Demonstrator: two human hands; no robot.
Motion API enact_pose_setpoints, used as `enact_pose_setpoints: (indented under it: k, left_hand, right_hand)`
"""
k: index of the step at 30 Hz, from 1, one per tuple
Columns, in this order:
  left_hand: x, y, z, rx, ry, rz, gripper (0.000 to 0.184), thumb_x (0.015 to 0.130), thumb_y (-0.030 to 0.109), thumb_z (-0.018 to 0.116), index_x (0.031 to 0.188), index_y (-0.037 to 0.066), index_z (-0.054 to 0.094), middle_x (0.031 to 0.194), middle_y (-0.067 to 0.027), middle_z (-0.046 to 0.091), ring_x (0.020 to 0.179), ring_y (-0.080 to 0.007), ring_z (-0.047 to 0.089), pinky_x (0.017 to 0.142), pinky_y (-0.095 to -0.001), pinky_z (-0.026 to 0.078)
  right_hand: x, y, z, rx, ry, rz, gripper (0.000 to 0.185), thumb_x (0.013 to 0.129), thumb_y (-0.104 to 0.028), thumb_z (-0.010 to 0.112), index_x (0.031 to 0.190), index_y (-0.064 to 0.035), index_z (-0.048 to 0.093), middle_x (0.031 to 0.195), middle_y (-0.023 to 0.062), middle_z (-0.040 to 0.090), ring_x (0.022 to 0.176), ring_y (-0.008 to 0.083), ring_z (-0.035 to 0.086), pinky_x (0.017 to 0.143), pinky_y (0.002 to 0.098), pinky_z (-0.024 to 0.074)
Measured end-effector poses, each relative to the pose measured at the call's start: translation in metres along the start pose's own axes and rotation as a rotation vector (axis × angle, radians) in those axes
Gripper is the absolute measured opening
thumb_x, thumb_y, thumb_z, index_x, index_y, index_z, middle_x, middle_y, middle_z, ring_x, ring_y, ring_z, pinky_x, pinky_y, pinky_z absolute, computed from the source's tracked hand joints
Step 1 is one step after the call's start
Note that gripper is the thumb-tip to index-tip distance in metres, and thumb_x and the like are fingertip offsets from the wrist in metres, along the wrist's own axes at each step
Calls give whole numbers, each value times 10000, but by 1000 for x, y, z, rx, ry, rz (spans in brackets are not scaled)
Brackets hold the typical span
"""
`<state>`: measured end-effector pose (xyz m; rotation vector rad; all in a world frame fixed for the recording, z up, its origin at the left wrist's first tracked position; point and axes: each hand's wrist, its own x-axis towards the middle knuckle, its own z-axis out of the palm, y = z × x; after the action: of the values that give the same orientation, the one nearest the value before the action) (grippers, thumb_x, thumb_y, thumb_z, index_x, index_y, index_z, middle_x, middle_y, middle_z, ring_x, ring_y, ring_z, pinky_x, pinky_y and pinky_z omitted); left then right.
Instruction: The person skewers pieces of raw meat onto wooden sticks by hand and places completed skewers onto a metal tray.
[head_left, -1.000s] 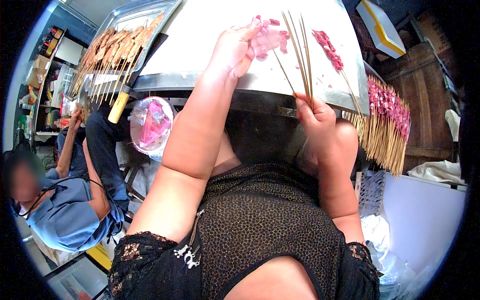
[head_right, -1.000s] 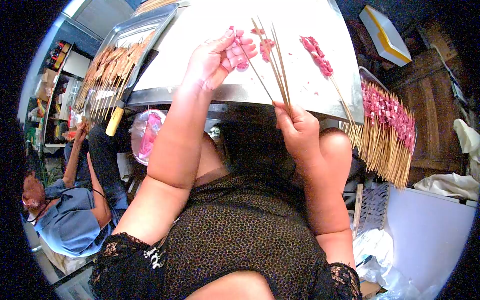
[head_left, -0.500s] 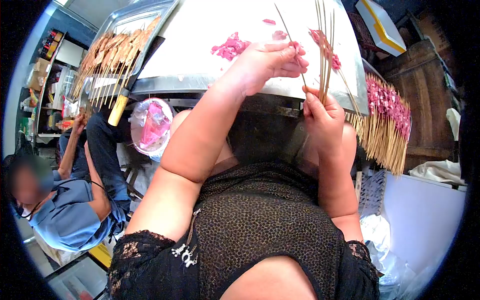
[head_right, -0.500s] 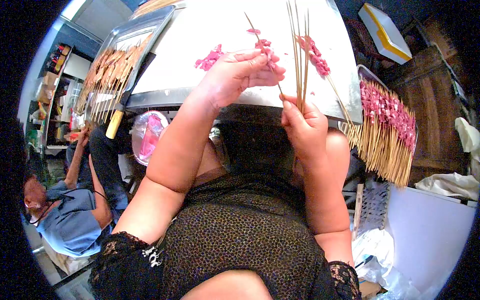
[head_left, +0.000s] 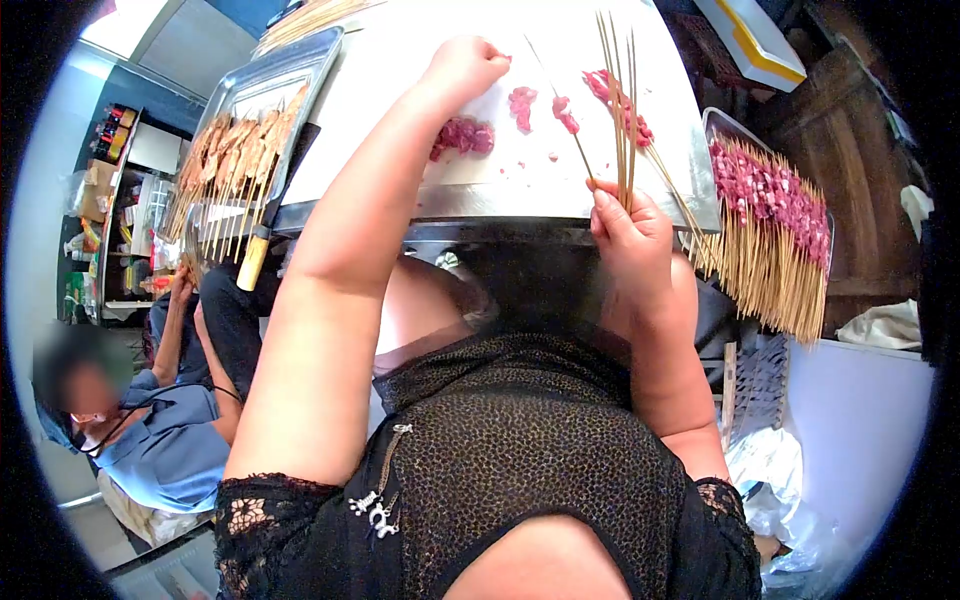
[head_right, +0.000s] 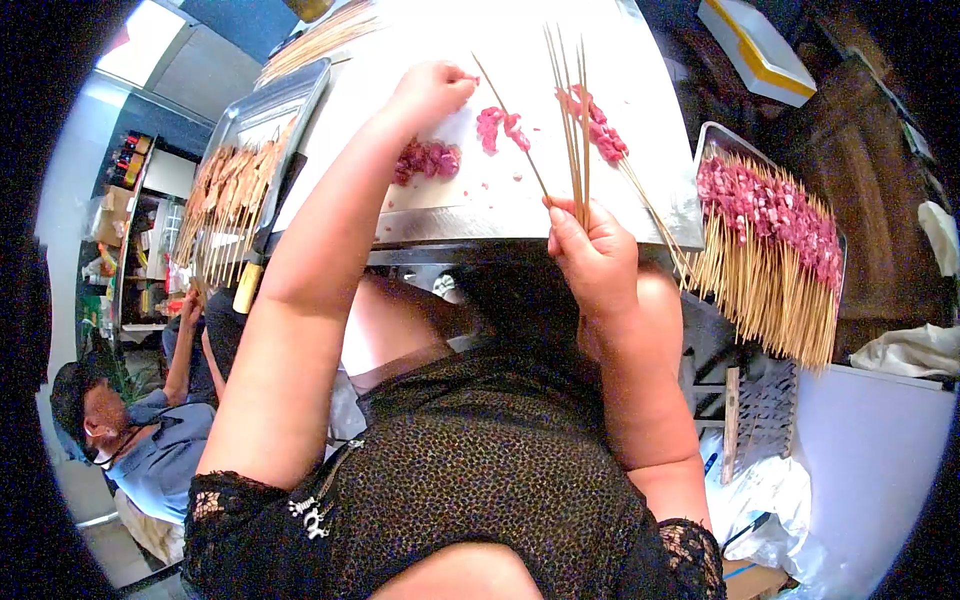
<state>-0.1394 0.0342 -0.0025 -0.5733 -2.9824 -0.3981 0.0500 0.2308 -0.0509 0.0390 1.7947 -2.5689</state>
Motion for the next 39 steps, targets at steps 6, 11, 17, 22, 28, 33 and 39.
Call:
enact_pose_setpoints:
  k: [6, 11, 17, 22, 28, 33, 39]
  left_hand:
    - [-44, 6, -20, -1795, 79, -255, 219, 890, 68, 461, 1045, -81, 508, 1018, -249, 592, 945, -291, 610, 840, -358, 517]
    - [-63, 17, -26, -2019, 102, -275, 230, 892, 42, 439, 1071, -99, 470, 1072, -281, 550, 1013, -340, 568, 905, -441, 475]
    - [-61, 16, -22, -2000, 331, -341, 265, 922, 104, 437, 1092, -98, 462, 1050, -255, 549, 1025, -346, 553, 914, -491, 458]
    - [-67, 16, -28, -1939, 260, -305, 288, 935, 138, 420, 1098, -94, 470, 1056, -245, 550, 1003, -337, 565, 914, -481, 461]
    - [-74, 12, -28, -1947, 156, -276, 309, 930, 141, 424, 1130, -91, 461, 1069, -245, 558, 1024, -328, 561, 935, -452, 448]
    - [-80, 18, -23, -1957, 119, -307, 315, 923, 149, 432, 1129, -87, 466, 1101, -247, 551, 1023, -340, 561, 925, -439, 449]
    - [-91, 25, -11, -1964, -85, -217, 331, 927, 160, 419, 1148, -82, 458, 1124, -243, 550, 1027, -338, 563, 905, -428, 455]
  right_hand:
    - [2, 9, 3, -236, -53, -67, 195, 877, -106, 545, 1024, 2, 611, 647, -26, 527, 553, 35, 453, 493, 176, 354]
    - [1, 9, 9, -320, -23, -37, 181, 869, -94, 548, 1003, -1, 625, 625, -31, 522, 564, 37, 468, 507, 190, 378]
    - [-1, 6, 11, -317, -24, -43, 176, 864, -92, 551, 1000, -15, 631, 625, -26, 531, 560, 40, 473, 509, 192, 384]
    - [-1, 2, 11, -407, -27, -39, 166, 858, -86, 561, 987, -13, 637, 629, -19, 541, 573, 43, 493, 520, 192, 400]
    - [0, 2, 8, -447, -24, -90, 170, 856, -98, 565, 985, -15, 637, 608, -17, 542, 550, 54, 496, 516, 204, 408]
    - [0, 3, 7, -458, -30, -97, 169, 856, -100, 561, 979, -11, 637, 609, -14, 541, 553, 53, 494, 514, 202, 404]
    - [-2, 1, 10, -349, -65, -25, 178, 855, -91, 560, 995, -8, 632, 628, -25, 540, 562, 47, 486, 514, 198, 396]
